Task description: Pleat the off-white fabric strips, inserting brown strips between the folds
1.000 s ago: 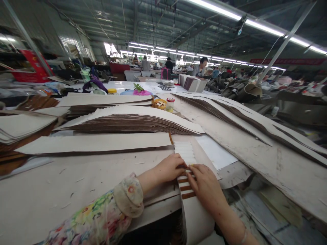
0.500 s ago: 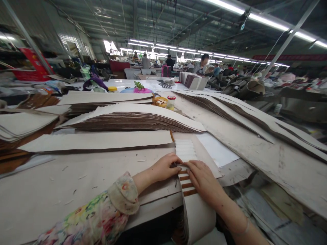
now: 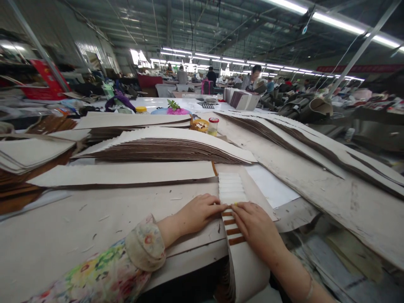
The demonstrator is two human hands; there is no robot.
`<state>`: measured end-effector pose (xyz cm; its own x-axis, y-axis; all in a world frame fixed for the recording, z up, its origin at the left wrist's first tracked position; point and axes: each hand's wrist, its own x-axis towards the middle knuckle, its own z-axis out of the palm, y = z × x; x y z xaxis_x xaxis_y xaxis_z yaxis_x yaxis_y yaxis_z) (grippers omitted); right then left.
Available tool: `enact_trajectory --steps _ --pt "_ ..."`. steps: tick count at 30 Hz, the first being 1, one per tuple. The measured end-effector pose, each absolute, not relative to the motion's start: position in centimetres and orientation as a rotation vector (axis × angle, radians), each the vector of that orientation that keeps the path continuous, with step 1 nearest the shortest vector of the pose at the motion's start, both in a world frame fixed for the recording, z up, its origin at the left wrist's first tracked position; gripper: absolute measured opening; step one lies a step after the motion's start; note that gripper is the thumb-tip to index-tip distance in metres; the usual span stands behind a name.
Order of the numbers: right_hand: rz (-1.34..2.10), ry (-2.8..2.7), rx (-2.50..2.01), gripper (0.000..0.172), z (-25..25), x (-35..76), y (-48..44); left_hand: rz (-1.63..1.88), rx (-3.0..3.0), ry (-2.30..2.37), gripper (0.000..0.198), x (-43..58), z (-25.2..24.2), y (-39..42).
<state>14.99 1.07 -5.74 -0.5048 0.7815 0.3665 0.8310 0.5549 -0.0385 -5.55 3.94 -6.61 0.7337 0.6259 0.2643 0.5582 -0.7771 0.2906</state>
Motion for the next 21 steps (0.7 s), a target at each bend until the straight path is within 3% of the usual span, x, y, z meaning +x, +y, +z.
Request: enact_trajectory --steps 6,13,21 --pt "-0.293 -2.401 -1.482 0.025 -5.5 14.8 0.5 0.391 2.840 0.937 0.042 -6.7 -6.8 3.2" --pt "-0.158 -2.428 -1.279 0.024 -5.6 15.1 0.9 0.641 2.557 0.965 0.025 -6.3 -6.6 3.7" --pt "-0.064 -2.398 -1.286 0.021 -5.7 15.0 1.0 0.705 2.080 1.449 0.025 -4.5 -6.7 7.0"
